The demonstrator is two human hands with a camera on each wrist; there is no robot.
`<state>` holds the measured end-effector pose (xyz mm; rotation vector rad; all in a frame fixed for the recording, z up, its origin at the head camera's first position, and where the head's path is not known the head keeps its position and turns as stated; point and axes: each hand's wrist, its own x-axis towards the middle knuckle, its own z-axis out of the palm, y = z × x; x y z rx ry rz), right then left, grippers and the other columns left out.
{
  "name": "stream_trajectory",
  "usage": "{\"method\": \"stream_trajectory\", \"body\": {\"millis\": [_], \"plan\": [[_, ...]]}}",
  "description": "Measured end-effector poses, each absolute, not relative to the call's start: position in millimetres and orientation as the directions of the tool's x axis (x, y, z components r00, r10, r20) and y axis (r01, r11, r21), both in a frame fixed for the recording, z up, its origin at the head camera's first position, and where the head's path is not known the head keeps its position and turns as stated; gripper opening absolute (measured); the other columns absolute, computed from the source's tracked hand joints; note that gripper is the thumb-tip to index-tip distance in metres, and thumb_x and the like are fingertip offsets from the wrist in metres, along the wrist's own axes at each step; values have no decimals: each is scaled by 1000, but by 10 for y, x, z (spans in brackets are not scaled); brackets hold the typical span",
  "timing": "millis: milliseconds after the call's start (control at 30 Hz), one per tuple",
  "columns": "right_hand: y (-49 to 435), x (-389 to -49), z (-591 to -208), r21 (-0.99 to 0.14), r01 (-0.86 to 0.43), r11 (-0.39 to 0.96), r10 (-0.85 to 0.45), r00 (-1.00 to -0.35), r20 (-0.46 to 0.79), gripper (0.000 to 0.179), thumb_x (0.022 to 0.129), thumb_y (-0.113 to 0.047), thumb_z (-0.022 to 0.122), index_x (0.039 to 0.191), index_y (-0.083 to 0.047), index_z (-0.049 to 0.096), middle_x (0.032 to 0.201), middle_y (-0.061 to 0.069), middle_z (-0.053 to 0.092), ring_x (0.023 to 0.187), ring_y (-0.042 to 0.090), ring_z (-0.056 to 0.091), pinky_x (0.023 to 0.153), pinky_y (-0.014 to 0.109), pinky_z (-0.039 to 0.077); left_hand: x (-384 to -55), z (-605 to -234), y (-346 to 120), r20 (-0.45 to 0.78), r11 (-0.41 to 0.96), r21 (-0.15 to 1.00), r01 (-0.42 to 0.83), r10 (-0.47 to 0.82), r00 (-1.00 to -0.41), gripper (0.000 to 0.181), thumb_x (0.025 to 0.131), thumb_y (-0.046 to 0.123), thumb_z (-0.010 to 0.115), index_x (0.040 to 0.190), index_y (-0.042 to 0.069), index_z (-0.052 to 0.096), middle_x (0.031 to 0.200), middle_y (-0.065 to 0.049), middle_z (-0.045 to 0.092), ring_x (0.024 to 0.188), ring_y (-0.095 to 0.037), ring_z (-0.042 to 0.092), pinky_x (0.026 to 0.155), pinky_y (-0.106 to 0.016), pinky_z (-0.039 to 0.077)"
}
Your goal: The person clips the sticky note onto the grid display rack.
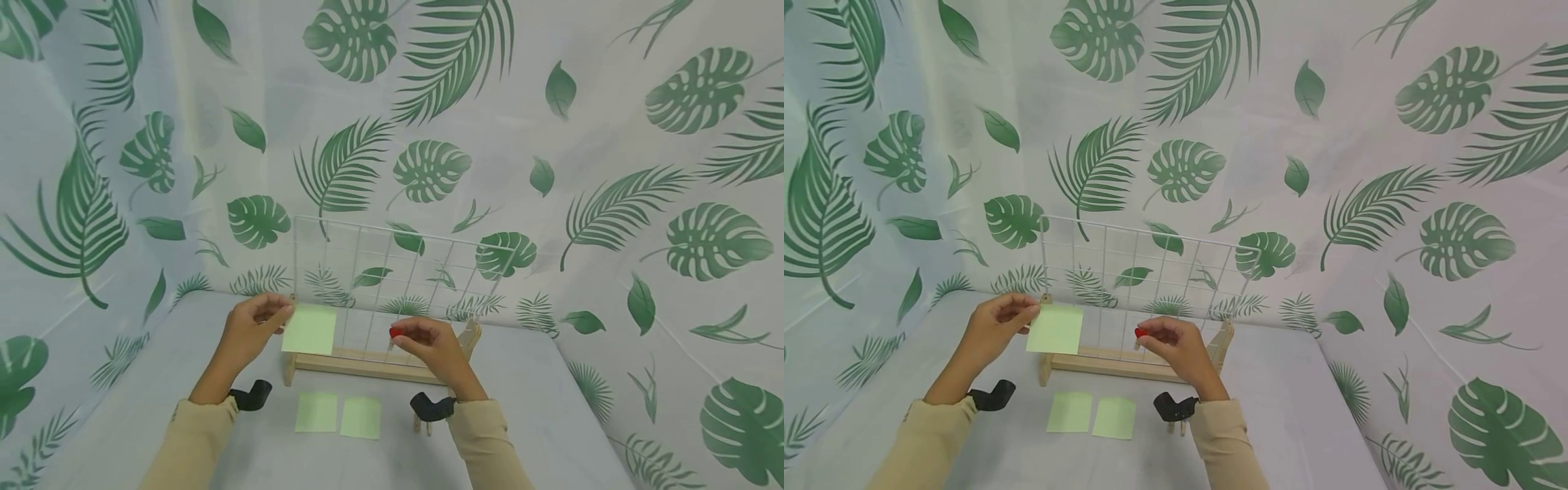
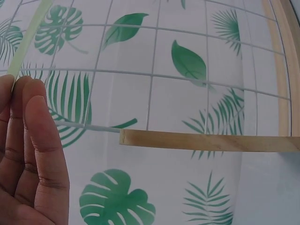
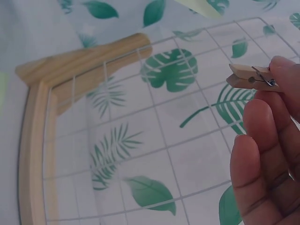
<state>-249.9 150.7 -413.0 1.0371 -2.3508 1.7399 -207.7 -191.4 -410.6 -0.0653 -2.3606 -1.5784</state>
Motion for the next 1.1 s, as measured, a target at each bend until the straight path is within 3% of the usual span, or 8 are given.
{"method": "stream_trajectory", "body": {"millis": [233, 467, 1100], "plan": [[1468, -2521, -4089, -843, -510, 174, -482, -790, 378, 16, 99, 5, 73, 114, 11, 74, 108, 25, 74, 93, 7, 73, 85, 22, 60, -2099, -4084, -1904, 261, 396, 897, 196, -118, -958, 23, 107, 17, 71, 120, -2, 72, 111, -16, 76, 95, -20, 72, 80, -32, 64], [1447, -2528, -4062, -845, -502, 184, -488, -793, 365, 14, 100, 4, 73, 113, 10, 74, 107, 24, 74, 90, 8, 72, 82, 22, 59, -2104, -4076, -1894, 265, 381, 901, 207, -106, -958, 23, 107, 16, 71, 121, -2, 73, 112, -16, 77, 93, -17, 72, 78, -27, 63], [1399, -2648, -3999, -839, -513, 183, -482, -790, 378, 16, 100, 4, 73, 115, 10, 74, 104, 20, 77, 90, 8, 73, 84, 21, 59, -2194, -3943, -1906, 302, 418, 878, 234, -103, -948, 23, 108, 19, 70, 120, 0, 73, 112, -16, 77, 94, -21, 72, 80, -30, 64]]}}
